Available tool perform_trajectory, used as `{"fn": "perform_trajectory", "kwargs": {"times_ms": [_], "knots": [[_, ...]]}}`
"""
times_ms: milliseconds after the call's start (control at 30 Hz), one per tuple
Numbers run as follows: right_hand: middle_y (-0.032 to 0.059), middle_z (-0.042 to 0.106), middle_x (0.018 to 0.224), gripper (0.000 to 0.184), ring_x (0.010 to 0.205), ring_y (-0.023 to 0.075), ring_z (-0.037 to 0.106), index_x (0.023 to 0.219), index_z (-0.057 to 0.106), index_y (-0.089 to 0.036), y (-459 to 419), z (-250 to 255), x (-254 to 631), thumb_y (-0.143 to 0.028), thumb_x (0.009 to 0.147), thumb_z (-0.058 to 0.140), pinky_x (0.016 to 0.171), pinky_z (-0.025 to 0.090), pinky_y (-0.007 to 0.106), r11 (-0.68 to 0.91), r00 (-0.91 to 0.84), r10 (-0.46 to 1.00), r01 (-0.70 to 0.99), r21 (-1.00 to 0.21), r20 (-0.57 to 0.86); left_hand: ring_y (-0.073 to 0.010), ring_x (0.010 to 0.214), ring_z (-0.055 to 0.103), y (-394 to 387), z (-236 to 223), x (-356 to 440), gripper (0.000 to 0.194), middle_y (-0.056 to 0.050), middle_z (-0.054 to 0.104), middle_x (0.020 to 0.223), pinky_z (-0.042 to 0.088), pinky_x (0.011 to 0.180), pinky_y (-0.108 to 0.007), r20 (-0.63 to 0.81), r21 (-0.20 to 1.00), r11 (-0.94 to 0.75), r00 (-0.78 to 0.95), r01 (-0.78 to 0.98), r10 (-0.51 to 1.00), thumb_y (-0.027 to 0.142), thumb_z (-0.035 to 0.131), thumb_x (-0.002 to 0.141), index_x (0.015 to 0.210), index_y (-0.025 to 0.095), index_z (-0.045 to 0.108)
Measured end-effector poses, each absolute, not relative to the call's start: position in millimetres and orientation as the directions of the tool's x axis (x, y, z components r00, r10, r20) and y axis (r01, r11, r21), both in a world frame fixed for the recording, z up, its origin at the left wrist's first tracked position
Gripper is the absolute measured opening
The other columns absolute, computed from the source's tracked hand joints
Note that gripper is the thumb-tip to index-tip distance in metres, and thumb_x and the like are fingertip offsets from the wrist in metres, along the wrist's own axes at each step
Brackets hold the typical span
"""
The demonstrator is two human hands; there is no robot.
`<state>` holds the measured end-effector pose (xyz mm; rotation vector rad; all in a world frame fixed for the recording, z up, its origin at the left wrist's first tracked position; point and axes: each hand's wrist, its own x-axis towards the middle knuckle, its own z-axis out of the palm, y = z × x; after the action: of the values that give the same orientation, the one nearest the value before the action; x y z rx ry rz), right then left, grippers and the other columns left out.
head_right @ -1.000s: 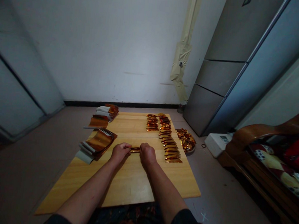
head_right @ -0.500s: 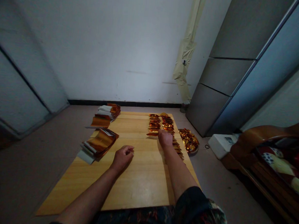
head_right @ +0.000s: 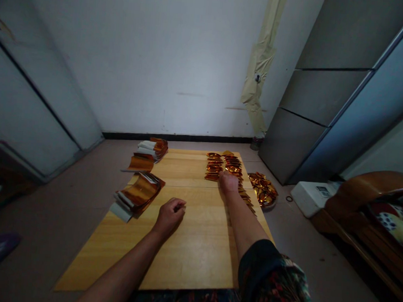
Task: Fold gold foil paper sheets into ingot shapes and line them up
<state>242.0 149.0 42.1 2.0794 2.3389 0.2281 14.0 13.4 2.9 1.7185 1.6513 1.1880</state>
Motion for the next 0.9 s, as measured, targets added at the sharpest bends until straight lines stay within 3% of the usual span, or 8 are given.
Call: {"fn": "perform_trajectory", "kwargs": {"times_ms": [233,600,900], "knots": [[0.0150,0.066,0.110,0.029,0.099,0.0217,0.064,0.111,0.063,-0.019,148.4,47.4,237.0,-0.020,0.096,0.038,0.079,0.047,0.030,0.133,-0.146,0.985,0.982,0.134,0.092,-0.0138,0.076,0.062,10.9,5.0,14.0,0.016,-0.002,0.067,0.081,0.049,0.073,-0.025,0.278,0.807,-0.186,-0.084,0.560,0.957,0.015,0.054,0.074,0.081,0.018,0.068],[0.0165,0.065,0.110,0.031,0.098,0.0230,0.064,0.112,0.062,-0.017,146.0,52.8,232.3,-0.015,0.094,0.036,0.076,0.046,0.030,0.134,-0.145,0.987,0.982,0.132,0.074,-0.0149,0.077,0.062,11.9,-1.4,13.8,0.015,-0.002,0.066,0.081,0.049,0.073,-0.026,0.289,0.808,-0.196,-0.085,0.555,0.954,0.016,0.054,0.075,0.080,0.019,0.068],[0.0128,0.064,0.107,0.022,0.094,0.0245,0.064,0.109,0.058,-0.019,129.8,50.5,219.7,-0.028,0.092,0.048,0.073,0.046,0.030,0.146,-0.160,0.976,0.984,0.101,0.147,-0.0143,0.077,0.061,11.5,1.8,14.0,0.014,-0.002,0.066,0.081,0.048,0.072,-0.024,0.303,0.797,-0.212,-0.070,0.565,0.950,0.017,0.054,0.074,0.079,0.019,0.067]]}}
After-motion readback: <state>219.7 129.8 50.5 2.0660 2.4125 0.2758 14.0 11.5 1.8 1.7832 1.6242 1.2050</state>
